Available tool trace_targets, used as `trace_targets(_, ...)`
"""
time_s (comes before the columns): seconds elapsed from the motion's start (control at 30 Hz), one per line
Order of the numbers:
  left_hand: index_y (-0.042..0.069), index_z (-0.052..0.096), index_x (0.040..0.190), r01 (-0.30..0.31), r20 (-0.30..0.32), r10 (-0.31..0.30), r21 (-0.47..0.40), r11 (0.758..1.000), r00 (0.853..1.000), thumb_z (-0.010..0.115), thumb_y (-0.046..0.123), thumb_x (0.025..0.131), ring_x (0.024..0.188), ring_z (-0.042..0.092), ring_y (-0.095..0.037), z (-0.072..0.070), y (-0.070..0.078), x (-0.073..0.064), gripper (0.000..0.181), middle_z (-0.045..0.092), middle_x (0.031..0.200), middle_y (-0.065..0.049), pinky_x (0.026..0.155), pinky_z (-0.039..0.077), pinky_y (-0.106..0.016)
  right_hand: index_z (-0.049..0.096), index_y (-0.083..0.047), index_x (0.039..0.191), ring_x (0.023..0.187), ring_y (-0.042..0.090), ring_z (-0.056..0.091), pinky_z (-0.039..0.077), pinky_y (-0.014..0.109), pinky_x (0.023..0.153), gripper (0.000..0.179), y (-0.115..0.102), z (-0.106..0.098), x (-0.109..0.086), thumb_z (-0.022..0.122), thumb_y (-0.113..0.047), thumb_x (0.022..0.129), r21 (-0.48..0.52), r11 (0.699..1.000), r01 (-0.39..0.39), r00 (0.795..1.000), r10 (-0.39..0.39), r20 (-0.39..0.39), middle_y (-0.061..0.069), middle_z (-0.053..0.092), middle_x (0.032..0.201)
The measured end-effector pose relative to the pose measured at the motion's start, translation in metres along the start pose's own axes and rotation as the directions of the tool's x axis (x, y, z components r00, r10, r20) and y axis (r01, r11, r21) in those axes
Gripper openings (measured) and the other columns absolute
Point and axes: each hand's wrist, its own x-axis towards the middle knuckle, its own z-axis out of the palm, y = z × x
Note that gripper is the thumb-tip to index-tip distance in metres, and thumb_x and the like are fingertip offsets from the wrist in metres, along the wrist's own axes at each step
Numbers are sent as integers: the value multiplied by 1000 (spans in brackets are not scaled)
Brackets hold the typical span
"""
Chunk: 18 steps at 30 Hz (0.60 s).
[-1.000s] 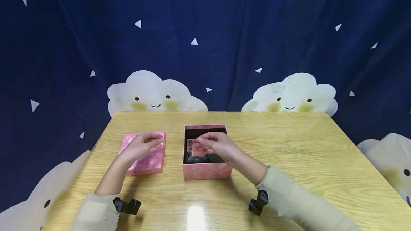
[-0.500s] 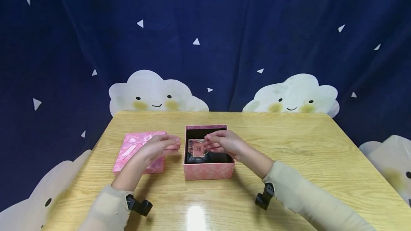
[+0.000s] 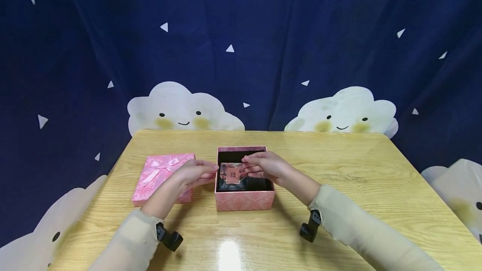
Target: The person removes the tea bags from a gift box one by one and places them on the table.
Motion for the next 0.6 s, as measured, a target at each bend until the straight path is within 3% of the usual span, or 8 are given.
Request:
trace_targets(0.3,-14,52,121,12,0,-12,-68,998,1000,55,4,94,86,64,-10,-3,-3,3,32,65,100,-7,106,52,-40,50,13,127,73,5,65,62,22,79,38,-4,3,8,52,-12,98,-62,998,-23,1000,23,-12,-1,69,83)
trace_targets(0.47,-13,54,118,1,-10,-2,-108,994,1000,57,5,93,86,66,-9,-4,-5,5,31,68,101,-9,103,54,-40,47,14,129,73,7,64,63,26,82,42,-9,3,15,53,-12,98,-61,993,-97,995,95,-40,5,69,87)
trace_targets(0.6,-14,55,117,-12,5,12,-132,991,1000,58,5,92,92,68,-13,-5,-8,5,32,70,104,-12,104,52,-42,50,12,126,67,6,64,63,25,80,37,-8,3,18,52,-12,98,-33,985,-170,985,168,-47,0,66,74)
